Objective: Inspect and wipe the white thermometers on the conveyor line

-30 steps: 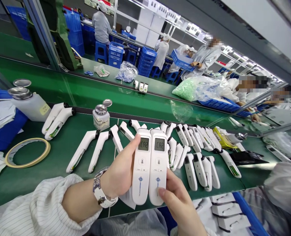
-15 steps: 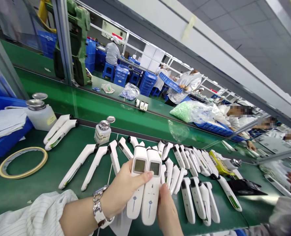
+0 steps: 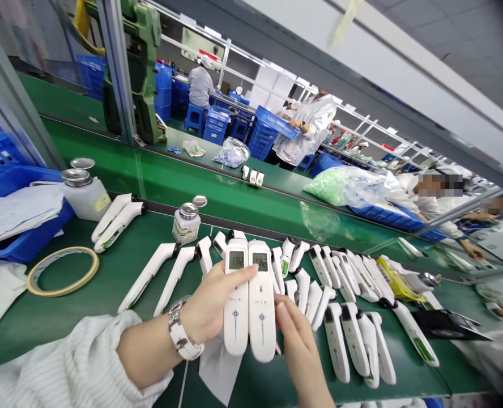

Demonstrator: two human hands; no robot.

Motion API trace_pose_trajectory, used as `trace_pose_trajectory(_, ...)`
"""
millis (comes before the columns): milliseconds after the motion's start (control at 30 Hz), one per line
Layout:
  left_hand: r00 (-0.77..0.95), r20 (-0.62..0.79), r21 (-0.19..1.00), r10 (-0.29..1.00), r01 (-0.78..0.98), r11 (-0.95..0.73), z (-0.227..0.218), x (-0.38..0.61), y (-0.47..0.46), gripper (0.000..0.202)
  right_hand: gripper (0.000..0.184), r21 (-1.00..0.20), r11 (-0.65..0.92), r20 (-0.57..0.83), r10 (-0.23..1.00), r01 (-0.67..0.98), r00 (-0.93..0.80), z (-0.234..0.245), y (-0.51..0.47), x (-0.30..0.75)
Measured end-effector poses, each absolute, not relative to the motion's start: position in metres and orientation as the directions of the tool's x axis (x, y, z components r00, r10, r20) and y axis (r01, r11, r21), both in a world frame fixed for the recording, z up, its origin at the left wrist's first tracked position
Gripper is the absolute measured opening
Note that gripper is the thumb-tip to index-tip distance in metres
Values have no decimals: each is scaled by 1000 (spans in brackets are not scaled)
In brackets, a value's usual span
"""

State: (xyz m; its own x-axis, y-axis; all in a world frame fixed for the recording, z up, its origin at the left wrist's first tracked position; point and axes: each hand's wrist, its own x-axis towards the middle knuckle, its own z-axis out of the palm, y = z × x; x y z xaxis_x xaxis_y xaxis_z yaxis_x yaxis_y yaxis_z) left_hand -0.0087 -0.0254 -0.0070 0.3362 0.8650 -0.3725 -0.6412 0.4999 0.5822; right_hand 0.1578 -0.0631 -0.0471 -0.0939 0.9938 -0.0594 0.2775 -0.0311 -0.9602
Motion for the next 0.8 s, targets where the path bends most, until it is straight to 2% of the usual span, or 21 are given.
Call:
trace_pose_trajectory(67,301,-375,584,877,-658,476,-6,-13,-22,14,28,-874,61,-41,979,482,-198,-54,-69,158)
trace_pose_trajectory(100,290,-362,588,886,-666,458,-5,-15,-20,13,30,-811,125,-31,966,571,-255,-61,-73,157)
trace_pose_trajectory(200,281,-318,588,905,-690,421,-3,-19,-17,12,58,-592,304,-18,921,746,-390,-90,-91,148)
trace_pose_trajectory(233,278,-314,585,908,-696,416,-2,-20,-16,12,63,-532,347,-35,903,773,-429,-99,-96,144)
trace_pose_trajectory(267,272,-311,584,911,-701,409,-2,-20,-15,12,59,-489,377,-55,887,787,-459,-105,-100,141)
trace_pose_trajectory(300,266,-310,585,913,-704,404,-3,-20,-14,12,47,-474,387,-79,876,791,-476,-107,-103,138)
trace_pose_trajectory(367,252,-302,598,919,-700,389,-5,-19,-13,14,26,-532,389,-118,846,752,-520,-98,-102,137)
trace_pose_trajectory(433,244,-278,626,929,-687,368,-8,-17,-12,16,25,-660,401,-100,791,636,-603,-74,-95,142)
trace_pose_trajectory(500,247,-252,651,935,-672,353,-13,-16,-11,19,23,-752,448,18,747,483,-665,-43,-86,150)
trace_pose_trajectory(567,249,-245,660,937,-665,349,-17,-15,-11,21,24,-757,514,207,773,403,-599,-18,-77,157)
trace_pose_trajectory(700,243,-239,652,940,-677,341,-23,-12,-11,24,26,-702,575,518,817,419,-253,3,-59,152)
trace_pose_trajectory(767,240,-230,644,943,-689,333,-24,-10,-12,22,30,-646,615,612,771,451,-174,0,-51,142)
trace_pose_trajectory(800,239,-227,640,944,-694,330,-24,-9,-13,20,31,-599,641,635,745,480,-202,-4,-47,137)
